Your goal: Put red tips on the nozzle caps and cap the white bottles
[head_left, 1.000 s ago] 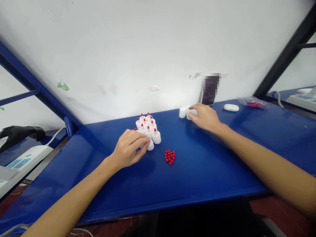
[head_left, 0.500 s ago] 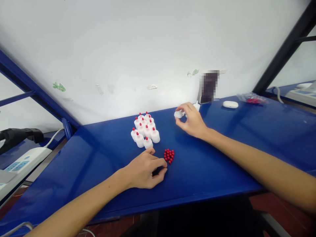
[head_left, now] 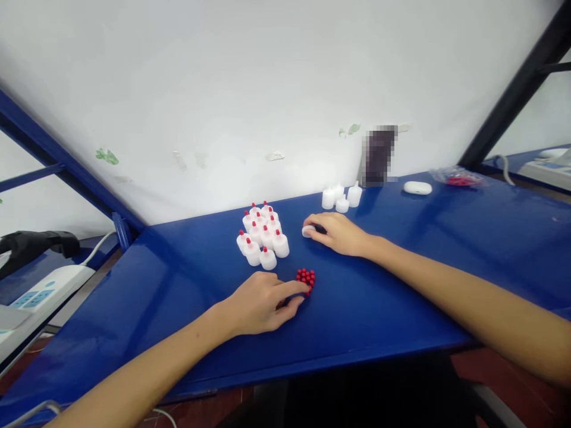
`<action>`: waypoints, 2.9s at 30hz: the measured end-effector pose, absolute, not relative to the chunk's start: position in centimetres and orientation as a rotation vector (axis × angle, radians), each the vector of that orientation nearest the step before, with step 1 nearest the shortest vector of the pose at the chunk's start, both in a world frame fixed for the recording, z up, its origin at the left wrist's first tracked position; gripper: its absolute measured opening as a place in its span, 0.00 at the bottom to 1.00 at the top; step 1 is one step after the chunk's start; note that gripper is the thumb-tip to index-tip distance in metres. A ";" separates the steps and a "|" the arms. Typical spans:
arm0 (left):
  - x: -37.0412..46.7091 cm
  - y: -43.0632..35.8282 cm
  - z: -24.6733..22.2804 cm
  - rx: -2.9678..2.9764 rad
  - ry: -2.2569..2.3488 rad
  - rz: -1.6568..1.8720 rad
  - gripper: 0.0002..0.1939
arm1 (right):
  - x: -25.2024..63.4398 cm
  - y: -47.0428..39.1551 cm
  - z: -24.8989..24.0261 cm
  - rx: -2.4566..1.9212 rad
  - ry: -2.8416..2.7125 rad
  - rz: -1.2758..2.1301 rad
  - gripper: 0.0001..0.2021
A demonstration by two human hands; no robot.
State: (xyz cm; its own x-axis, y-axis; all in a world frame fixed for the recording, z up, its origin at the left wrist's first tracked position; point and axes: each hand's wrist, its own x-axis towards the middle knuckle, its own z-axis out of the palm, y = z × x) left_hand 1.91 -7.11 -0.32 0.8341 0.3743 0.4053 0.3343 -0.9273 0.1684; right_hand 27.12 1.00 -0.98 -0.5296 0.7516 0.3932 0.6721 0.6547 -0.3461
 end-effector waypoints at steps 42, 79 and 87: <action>2.2 -7.7 1.3 1.827 0.756 0.836 0.09 | 23.5 -6.2 1.7 -0.405 -2.079 0.212 0.13; 1.5 -7.2 0.1 2.310 0.694 1.437 0.03 | 22.2 -5.8 1.3 -0.684 -2.089 0.750 0.09; 1.6 -6.9 0.5 2.578 0.601 1.553 0.06 | 22.3 -6.1 1.6 -0.612 -2.291 0.577 0.08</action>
State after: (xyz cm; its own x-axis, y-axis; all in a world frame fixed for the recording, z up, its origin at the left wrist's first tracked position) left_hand 1.57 -6.86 0.54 0.4120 0.3657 0.8346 0.2919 -0.9206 0.2593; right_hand 22.25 -6.06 1.55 -0.6535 0.5678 0.5005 0.2627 0.7903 -0.5535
